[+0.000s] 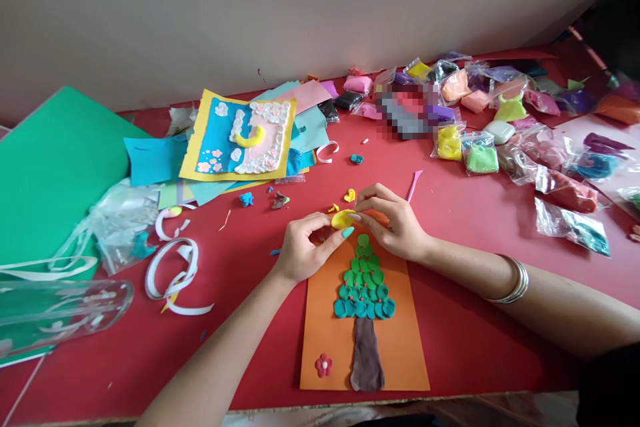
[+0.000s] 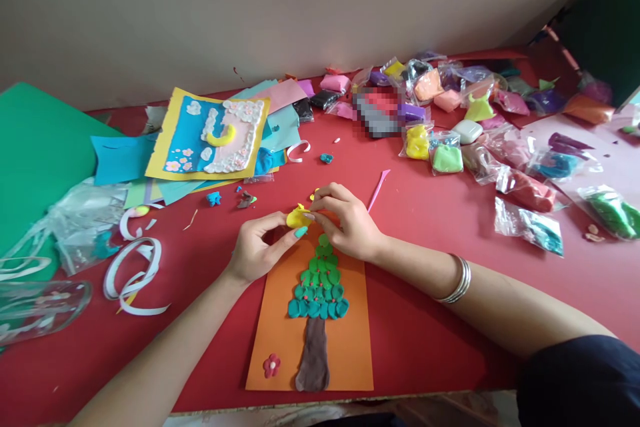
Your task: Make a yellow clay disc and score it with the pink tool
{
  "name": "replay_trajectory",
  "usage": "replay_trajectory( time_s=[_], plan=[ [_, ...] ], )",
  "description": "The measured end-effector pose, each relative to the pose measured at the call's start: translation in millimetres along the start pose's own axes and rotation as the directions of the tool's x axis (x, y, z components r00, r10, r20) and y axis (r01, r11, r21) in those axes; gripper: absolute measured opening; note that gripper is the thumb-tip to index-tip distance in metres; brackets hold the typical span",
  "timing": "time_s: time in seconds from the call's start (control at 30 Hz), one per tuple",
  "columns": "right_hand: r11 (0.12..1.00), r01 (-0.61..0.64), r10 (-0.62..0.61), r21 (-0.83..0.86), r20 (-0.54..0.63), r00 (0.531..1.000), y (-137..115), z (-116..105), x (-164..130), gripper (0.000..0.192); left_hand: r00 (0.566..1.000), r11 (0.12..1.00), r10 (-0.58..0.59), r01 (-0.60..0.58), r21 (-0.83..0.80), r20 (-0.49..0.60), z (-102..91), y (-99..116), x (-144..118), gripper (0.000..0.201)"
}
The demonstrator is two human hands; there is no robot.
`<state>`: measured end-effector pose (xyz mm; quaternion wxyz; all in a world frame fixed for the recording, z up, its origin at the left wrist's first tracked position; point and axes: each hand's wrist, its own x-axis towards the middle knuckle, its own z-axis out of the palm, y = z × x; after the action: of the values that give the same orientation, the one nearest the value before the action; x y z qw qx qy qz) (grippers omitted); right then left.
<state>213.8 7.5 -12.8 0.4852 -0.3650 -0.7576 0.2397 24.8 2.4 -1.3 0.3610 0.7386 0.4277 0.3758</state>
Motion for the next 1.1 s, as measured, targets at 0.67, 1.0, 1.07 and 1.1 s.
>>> replay_trajectory(
  time_s=[0.67, 1.0, 1.07, 1.1],
  plan=[
    [0.998, -0.050, 0.057, -0.037, 0.235, 0.970, -1.8, -2.6, 3.5, 0.025, 0.979, 0.991, 0.129, -0.122, 0.054, -0.154, -1.2, -2.4, -1.2, 0.012],
    [0.998, 0.059, -0.051, -0.029, 0.224, 0.973, -0.1, -1.0, 0.0, 0.020, 0.996, 0.996, -0.022, 0.015, -0.082, -0.092, 0.3, -7.0, 0.6, 0.016],
    [0.998, 0.040, -0.031, -0.039, 0.213, 0.977, -0.5, -1.2, -0.1, 0.024, 0.996, 0.997, -0.013, 0.006, -0.082, -0.085, 0.0, -6.3, 1.1, 0.015],
    [0.999, 0.021, -0.012, -0.044, 0.201, 0.980, -0.7, -1.4, 0.0, 0.026, 0.996, 0.997, -0.010, 0.003, -0.077, -0.093, -0.2, -5.7, 1.2, 0.015]
  ],
)
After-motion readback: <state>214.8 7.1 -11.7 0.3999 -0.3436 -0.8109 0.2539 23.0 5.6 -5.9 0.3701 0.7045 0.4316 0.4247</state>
